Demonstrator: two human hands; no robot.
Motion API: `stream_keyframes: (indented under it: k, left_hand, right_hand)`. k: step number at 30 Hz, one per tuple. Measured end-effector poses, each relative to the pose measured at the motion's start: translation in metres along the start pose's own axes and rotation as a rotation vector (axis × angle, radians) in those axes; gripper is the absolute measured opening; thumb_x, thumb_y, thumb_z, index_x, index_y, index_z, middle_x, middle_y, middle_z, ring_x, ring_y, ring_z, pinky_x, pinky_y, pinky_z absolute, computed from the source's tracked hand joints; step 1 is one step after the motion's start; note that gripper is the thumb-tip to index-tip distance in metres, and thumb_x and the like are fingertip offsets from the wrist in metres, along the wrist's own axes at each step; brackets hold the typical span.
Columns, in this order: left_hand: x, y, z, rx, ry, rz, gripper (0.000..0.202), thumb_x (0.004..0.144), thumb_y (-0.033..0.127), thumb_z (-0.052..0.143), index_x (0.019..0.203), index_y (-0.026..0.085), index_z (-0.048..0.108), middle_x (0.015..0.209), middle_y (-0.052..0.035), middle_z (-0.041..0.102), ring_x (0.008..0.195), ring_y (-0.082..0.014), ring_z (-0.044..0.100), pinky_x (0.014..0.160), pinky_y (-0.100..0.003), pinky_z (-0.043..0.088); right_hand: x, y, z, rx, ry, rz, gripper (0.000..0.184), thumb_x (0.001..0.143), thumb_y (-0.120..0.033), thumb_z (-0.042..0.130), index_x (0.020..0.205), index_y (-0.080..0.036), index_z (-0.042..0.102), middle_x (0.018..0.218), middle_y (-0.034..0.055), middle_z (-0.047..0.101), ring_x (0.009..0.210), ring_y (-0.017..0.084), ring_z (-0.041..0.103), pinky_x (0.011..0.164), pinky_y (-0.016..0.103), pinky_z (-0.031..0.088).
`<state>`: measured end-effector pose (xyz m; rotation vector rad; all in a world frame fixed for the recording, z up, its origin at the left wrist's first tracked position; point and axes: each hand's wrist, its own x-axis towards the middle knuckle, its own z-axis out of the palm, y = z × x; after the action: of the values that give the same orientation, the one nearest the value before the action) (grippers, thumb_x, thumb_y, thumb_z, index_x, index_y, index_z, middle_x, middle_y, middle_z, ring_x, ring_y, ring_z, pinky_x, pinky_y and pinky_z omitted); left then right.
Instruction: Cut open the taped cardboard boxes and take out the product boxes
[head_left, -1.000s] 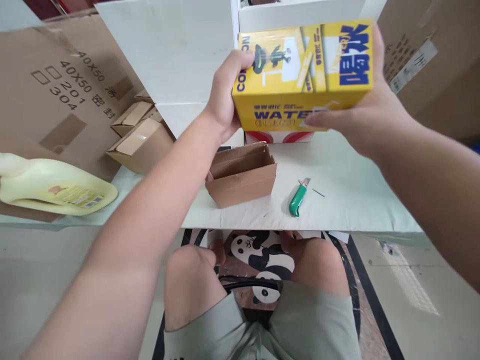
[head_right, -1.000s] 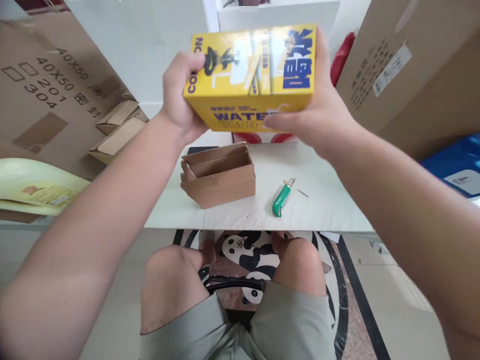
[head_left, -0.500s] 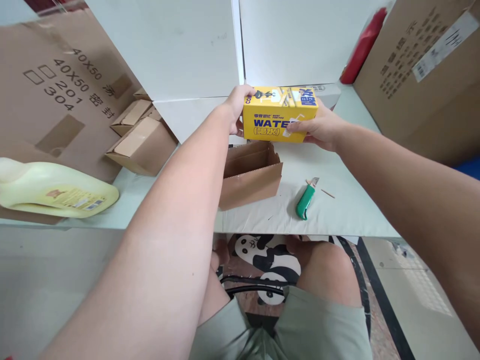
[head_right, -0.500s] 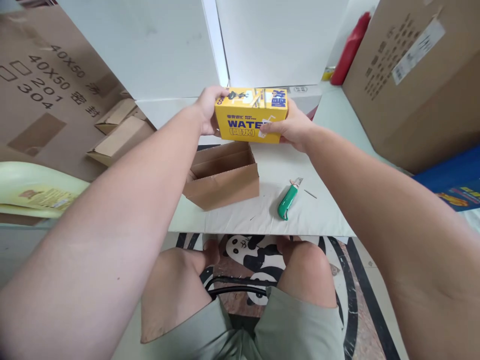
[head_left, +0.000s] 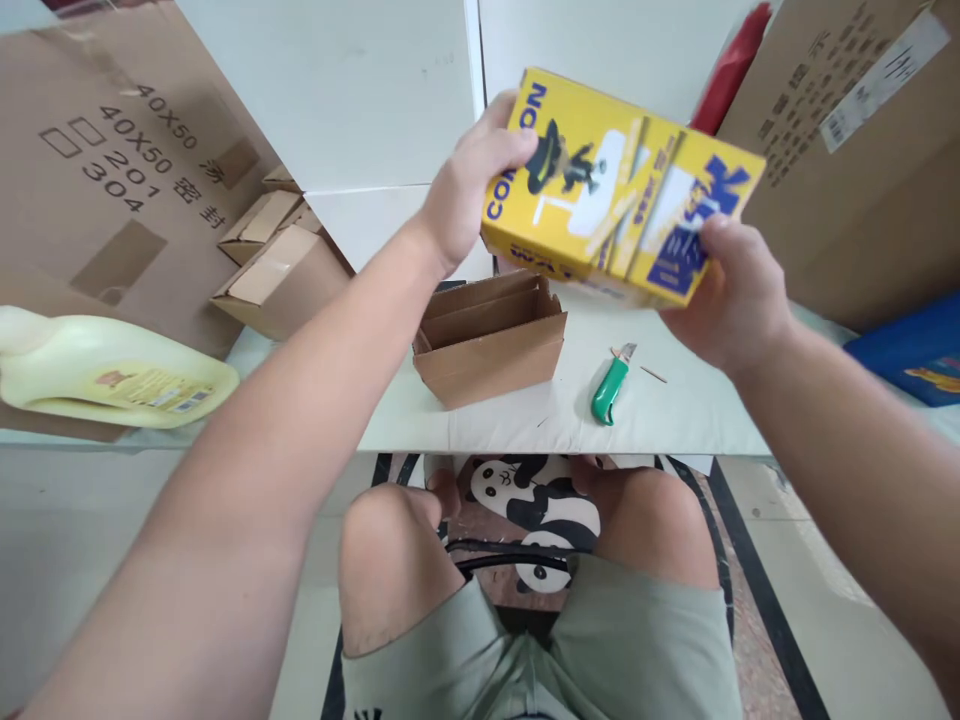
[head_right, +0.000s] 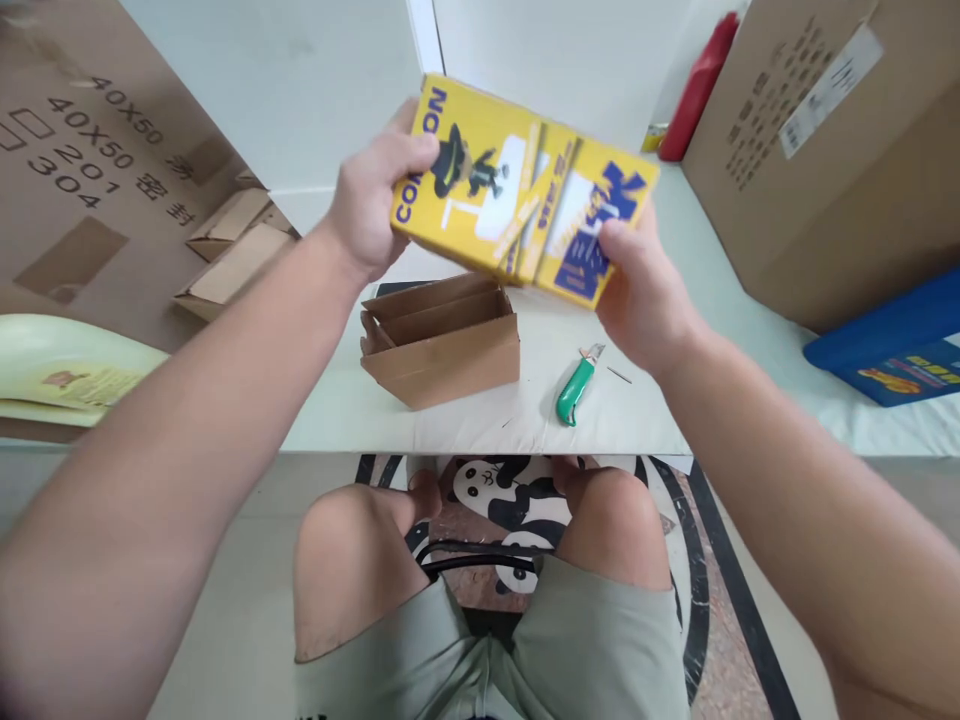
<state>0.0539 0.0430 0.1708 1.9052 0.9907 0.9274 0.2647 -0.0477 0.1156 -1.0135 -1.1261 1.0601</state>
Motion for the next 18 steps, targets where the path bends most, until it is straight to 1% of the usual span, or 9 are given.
stream_keyframes:
  k: [3, 5, 7, 9, 12, 14, 16, 18]
  left_hand:
    - [-0.030, -0.002, 0.019, 0.020, -0.055, -0.049, 0.052, 0.090, 0.046, 0.048, 0.141, 0.034, 0.056, 0.124, -0.0007, 0.073, 0.139, -0.0390, 0.062, 0.104, -0.058, 0.053]
    - [-0.046, -0.010, 0.024, 0.036, -0.060, -0.056, 0.054, 0.089, 0.047, 0.057, 0.142, 0.035, 0.056, 0.134, -0.0010, 0.070, 0.144, -0.0392, 0.057, 0.112, -0.056, 0.052]
    - [-0.059, -0.019, 0.022, 0.134, -0.056, -0.029, 0.058, 0.087, 0.046, 0.064, 0.143, 0.034, 0.056, 0.146, -0.0030, 0.065, 0.149, -0.0389, 0.052, 0.120, -0.053, 0.047]
    - [-0.068, -0.027, 0.014, 0.332, -0.088, -0.044, 0.061, 0.087, 0.045, 0.066, 0.145, 0.032, 0.056, 0.154, -0.0057, 0.061, 0.149, -0.0382, 0.052, 0.124, -0.052, 0.044]
    - [-0.076, -0.035, 0.005, 0.625, -0.192, -0.139, 0.061, 0.091, 0.050, 0.058, 0.148, 0.027, 0.055, 0.155, -0.0101, 0.061, 0.142, -0.0379, 0.057, 0.121, -0.056, 0.045]
    - [-0.080, -0.039, 0.004, 0.738, -0.286, -0.181, 0.063, 0.091, 0.056, 0.056, 0.146, 0.024, 0.057, 0.153, -0.0124, 0.062, 0.139, -0.0382, 0.060, 0.116, -0.056, 0.048]
    - [-0.082, -0.042, 0.008, 0.815, -0.389, -0.189, 0.060, 0.091, 0.058, 0.057, 0.140, 0.023, 0.060, 0.149, -0.0127, 0.066, 0.134, -0.0390, 0.064, 0.107, -0.053, 0.053]
    - [-0.083, -0.045, 0.013, 0.897, -0.462, -0.182, 0.048, 0.093, 0.052, 0.054, 0.132, 0.025, 0.062, 0.135, -0.0122, 0.074, 0.122, -0.0389, 0.070, 0.092, -0.048, 0.057]
  right_hand:
    - [-0.029, 0.026, 0.001, 0.086, 0.134, 0.078, 0.044, 0.069, -0.056, 0.069, 0.103, -0.028, 0.062, 0.136, 0.0062, 0.072, 0.135, 0.037, 0.064, 0.105, 0.055, 0.061]
    - [-0.046, 0.041, -0.005, 0.119, 0.231, 0.186, 0.037, 0.072, -0.050, 0.064, 0.102, -0.029, 0.064, 0.138, 0.0058, 0.071, 0.135, 0.037, 0.064, 0.104, 0.055, 0.061]
    - [-0.061, 0.050, -0.016, 0.158, 0.308, 0.265, 0.036, 0.074, -0.048, 0.060, 0.104, -0.030, 0.068, 0.144, 0.0043, 0.068, 0.142, 0.036, 0.060, 0.106, 0.054, 0.060]
    - [-0.072, 0.054, -0.033, 0.170, 0.373, 0.273, 0.034, 0.077, -0.048, 0.058, 0.105, -0.033, 0.071, 0.148, 0.0022, 0.066, 0.148, 0.036, 0.054, 0.107, 0.054, 0.058]
    - [-0.076, 0.057, -0.067, 0.124, 0.469, 0.240, 0.033, 0.076, -0.046, 0.057, 0.102, -0.035, 0.073, 0.153, 0.0003, 0.063, 0.152, 0.036, 0.050, 0.102, 0.054, 0.059]
    - [-0.071, 0.062, -0.093, 0.068, 0.564, 0.258, 0.033, 0.074, -0.045, 0.057, 0.101, -0.035, 0.072, 0.151, 0.0029, 0.063, 0.148, 0.037, 0.053, 0.096, 0.053, 0.060]
    - [-0.062, 0.073, -0.119, -0.022, 0.691, 0.311, 0.033, 0.071, -0.046, 0.057, 0.099, -0.033, 0.067, 0.141, 0.0094, 0.067, 0.136, 0.037, 0.062, 0.089, 0.051, 0.061]
    - [-0.049, 0.087, -0.141, -0.120, 0.794, 0.354, 0.035, 0.067, -0.048, 0.057, 0.097, -0.031, 0.058, 0.124, 0.0134, 0.070, 0.118, 0.036, 0.068, 0.083, 0.051, 0.061]
